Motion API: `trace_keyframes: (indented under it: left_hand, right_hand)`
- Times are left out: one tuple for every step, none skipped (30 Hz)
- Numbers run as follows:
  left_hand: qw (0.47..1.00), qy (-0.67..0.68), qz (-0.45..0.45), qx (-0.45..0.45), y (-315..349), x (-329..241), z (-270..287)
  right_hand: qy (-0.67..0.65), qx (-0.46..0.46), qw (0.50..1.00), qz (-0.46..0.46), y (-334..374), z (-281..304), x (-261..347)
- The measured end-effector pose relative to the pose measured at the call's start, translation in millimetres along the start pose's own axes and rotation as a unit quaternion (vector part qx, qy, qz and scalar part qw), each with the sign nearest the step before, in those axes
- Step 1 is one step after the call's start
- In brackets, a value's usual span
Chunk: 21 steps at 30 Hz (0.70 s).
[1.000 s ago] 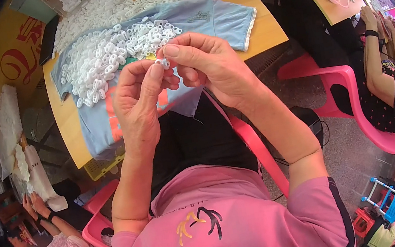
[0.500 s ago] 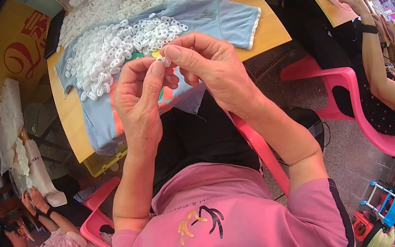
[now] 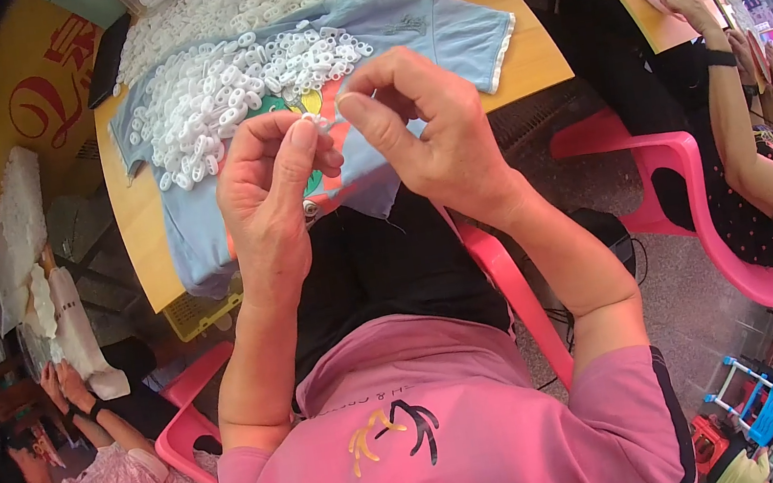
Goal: Sorting and arranging a large quantity of small white plastic clips on a workbench.
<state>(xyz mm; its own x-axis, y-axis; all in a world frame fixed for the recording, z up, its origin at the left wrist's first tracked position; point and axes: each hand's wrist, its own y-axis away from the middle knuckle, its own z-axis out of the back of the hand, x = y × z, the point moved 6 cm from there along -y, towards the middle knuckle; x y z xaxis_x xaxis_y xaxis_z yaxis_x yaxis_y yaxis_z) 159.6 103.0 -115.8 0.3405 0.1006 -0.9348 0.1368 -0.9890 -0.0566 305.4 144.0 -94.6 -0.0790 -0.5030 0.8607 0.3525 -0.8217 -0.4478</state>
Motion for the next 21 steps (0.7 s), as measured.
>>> trace_keyframes:
  left_hand:
    - [1.000,-0.002,0.003,0.005,1,0,-1]
    - [1.000,-0.004,0.007,0.010,2,1,-2]
    - [1.000,-0.004,0.008,0.010,2,1,-3]
    - [1.000,0.001,0.004,0.016,2,2,-4]
    - [1.000,0.005,-0.001,0.022,2,2,-5]
    - [1.000,0.004,-0.001,0.021,2,2,-5]
    - [1.000,0.001,0.001,0.021,2,1,-5]
    - [1.000,-0.002,0.002,0.021,2,1,-6]
    - [1.000,-0.002,0.002,0.021,3,2,-6]
    - [1.000,0.000,0.000,0.021,3,2,-6]
    - [1.000,0.003,-0.002,0.021,4,2,-6]
    - [1.000,0.003,-0.002,0.021,4,2,-7]
    - [1.000,0.009,-0.004,0.017,4,1,-7]
    - [1.000,0.015,-0.006,0.012,4,1,-7]
    - [1.000,0.015,-0.006,0.012,4,1,-6]
    - [1.000,0.007,-0.006,0.017,4,1,-6]
    - [1.000,-0.001,-0.006,0.022,4,1,-6]
    - [1.000,-0.001,-0.006,0.022,4,0,-6]
    - [1.000,0.001,-0.002,0.023,4,0,-6]
    - [1.000,0.003,0.000,0.024,4,0,-7]
    - [1.000,0.003,0.000,0.024,4,0,-6]
  right_hand:
    - [-0.046,-0.012,0.998,-0.047,1,1,-3]
    - [-0.045,-0.013,0.998,-0.048,1,-1,0]
    - [-0.087,-0.018,0.994,-0.071,0,-4,-1]
    - [-0.128,-0.024,0.987,-0.095,1,-6,-3]
    - [-0.128,-0.024,0.987,-0.095,2,-8,-2]
    - [-0.139,-0.020,0.986,-0.095,3,-9,-1]
    - [-0.149,-0.016,0.984,-0.095,4,-11,-1]
    - [-0.149,-0.016,0.984,-0.095,5,-11,-2]
    - [-0.150,-0.016,0.984,-0.096,6,-11,-3]
    - [-0.150,-0.016,0.984,-0.097,7,-12,-4]
    - [-0.150,-0.016,0.984,-0.097,7,-12,-4]
    - [-0.161,-0.016,0.981,-0.107,7,-12,-4]
    - [-0.171,-0.017,0.978,-0.117,7,-12,-4]
    - [-0.171,-0.017,0.978,-0.117,7,-11,-3]
    - [-0.189,-0.023,0.973,-0.134,7,-11,-5]
    - [-0.206,-0.029,0.966,-0.151,7,-11,-6]
    - [-0.206,-0.029,0.966,-0.151,7,-11,-6]
    - [-0.207,-0.028,0.965,-0.157,7,-11,-6]
    - [-0.208,-0.027,0.964,-0.162,7,-12,-6]
    - [-0.208,-0.027,0.964,-0.162,7,-12,-6]
    - [-0.212,-0.028,0.964,-0.159,7,-13,-7]
